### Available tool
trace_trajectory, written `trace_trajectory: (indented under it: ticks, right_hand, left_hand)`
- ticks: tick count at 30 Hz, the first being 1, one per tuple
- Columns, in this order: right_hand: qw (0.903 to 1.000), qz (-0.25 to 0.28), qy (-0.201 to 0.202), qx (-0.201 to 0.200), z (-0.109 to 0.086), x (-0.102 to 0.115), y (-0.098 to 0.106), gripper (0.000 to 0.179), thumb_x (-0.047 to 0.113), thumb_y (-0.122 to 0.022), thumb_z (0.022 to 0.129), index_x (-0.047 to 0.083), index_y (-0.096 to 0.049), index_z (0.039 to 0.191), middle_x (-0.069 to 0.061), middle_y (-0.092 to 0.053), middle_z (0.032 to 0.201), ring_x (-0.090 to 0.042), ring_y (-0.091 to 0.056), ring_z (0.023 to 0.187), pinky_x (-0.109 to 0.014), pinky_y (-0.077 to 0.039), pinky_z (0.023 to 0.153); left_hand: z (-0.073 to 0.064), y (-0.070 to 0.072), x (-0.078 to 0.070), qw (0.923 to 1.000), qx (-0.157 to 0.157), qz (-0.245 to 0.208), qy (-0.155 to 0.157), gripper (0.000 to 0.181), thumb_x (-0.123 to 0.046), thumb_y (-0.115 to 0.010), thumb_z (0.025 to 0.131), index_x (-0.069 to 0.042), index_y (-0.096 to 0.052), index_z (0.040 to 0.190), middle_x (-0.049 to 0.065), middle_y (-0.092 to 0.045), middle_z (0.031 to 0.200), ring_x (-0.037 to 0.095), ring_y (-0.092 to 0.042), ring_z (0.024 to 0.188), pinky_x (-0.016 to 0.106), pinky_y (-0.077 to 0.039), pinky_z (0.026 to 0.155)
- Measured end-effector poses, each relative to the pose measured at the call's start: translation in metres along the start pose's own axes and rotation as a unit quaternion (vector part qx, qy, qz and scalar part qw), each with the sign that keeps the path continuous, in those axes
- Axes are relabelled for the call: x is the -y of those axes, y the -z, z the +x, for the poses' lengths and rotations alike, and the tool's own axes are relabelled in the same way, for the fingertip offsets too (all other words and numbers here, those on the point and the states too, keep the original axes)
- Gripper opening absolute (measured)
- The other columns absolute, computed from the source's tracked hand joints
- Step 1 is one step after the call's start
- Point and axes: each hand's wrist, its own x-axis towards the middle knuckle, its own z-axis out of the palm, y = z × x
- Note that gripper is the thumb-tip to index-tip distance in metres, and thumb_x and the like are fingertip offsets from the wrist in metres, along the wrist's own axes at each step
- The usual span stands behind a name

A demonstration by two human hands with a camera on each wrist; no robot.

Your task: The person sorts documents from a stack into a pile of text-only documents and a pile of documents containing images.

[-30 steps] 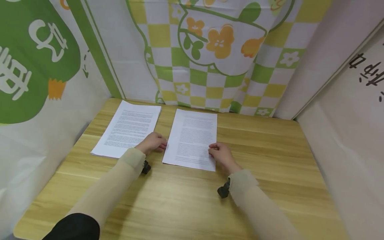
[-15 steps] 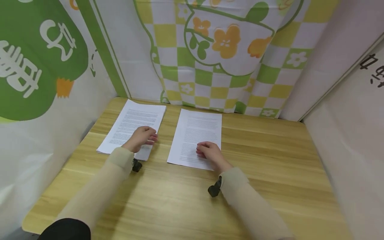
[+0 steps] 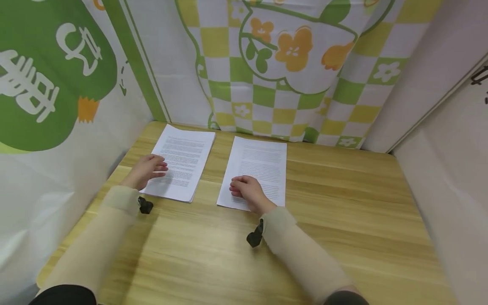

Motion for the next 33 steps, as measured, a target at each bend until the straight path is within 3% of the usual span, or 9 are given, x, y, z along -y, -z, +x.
trace_trajectory:
  ticks: [7,12,16,23,28,33]
  right_hand:
    - [0.9995,0.007,0.004,0.031,0.01,0.005,-0.034,0.033,0.006,-0.056,0.097,-0.013,-0.053,0.124,-0.027,-0.058,0.12,-0.016,-0.064,0.087,-0.029,-0.056,0.08]
    - [0.999,0.007,0.008,0.043,0.016,0.007,-0.054,0.032,0.004,-0.055,0.097,-0.014,-0.053,0.123,-0.03,-0.057,0.119,-0.016,-0.064,0.084,-0.034,-0.054,0.086]
    - [0.999,0.005,0.004,0.045,0.023,0.004,-0.065,0.028,0.003,-0.055,0.096,-0.014,-0.055,0.118,-0.028,-0.059,0.116,-0.019,-0.064,0.087,-0.036,-0.053,0.089]
    - [0.999,0.006,-0.027,0.035,0.026,-0.012,-0.087,0.023,0.004,-0.055,0.096,-0.01,-0.058,0.114,-0.017,-0.063,0.099,-0.02,-0.064,0.086,-0.035,-0.053,0.087]
    - [0.999,0.014,-0.033,0.027,0.031,-0.015,-0.093,0.024,0.002,-0.055,0.095,-0.012,-0.057,0.114,-0.019,-0.063,0.101,-0.02,-0.063,0.086,-0.037,-0.053,0.089]
    - [0.9986,0.011,-0.038,0.034,0.035,-0.012,-0.095,0.026,0.002,-0.054,0.096,-0.013,-0.056,0.117,-0.021,-0.064,0.103,-0.022,-0.064,0.087,-0.036,-0.053,0.089]
  left_hand:
    - [-0.003,0.042,0.008,0.99,-0.078,0.115,0.025,0.048,-0.024,-0.042,0.101,0.011,-0.043,0.133,0.026,-0.049,0.125,0.034,-0.053,0.112,0.038,-0.051,0.091]
    - [-0.005,0.056,0.013,0.9805,-0.086,0.177,0.013,0.048,-0.025,-0.046,0.097,0.014,-0.049,0.126,0.021,-0.053,0.109,0.028,-0.054,0.094,0.03,-0.05,0.077]
    - [-0.004,0.058,0.014,0.9745,-0.078,0.21,0.016,0.049,-0.027,-0.047,0.096,0.014,-0.051,0.124,0.019,-0.053,0.104,0.026,-0.052,0.089,0.031,-0.045,0.073]
    - [-0.001,0.053,0.032,0.9701,-0.081,0.226,0.038,0.055,-0.029,-0.045,0.096,0.013,-0.046,0.132,0.031,-0.045,0.134,0.039,-0.045,0.117,0.05,-0.038,0.1]
    - [0.002,0.048,0.035,0.9715,-0.081,0.22,0.038,0.054,-0.029,-0.047,0.095,0.012,-0.05,0.129,0.03,-0.047,0.134,0.04,-0.045,0.118,0.05,-0.038,0.1]
    - [0.002,0.049,0.032,0.9674,-0.082,0.236,0.038,0.053,-0.03,-0.046,0.095,0.012,-0.052,0.128,0.03,-0.047,0.133,0.041,-0.046,0.119,0.05,-0.038,0.101]
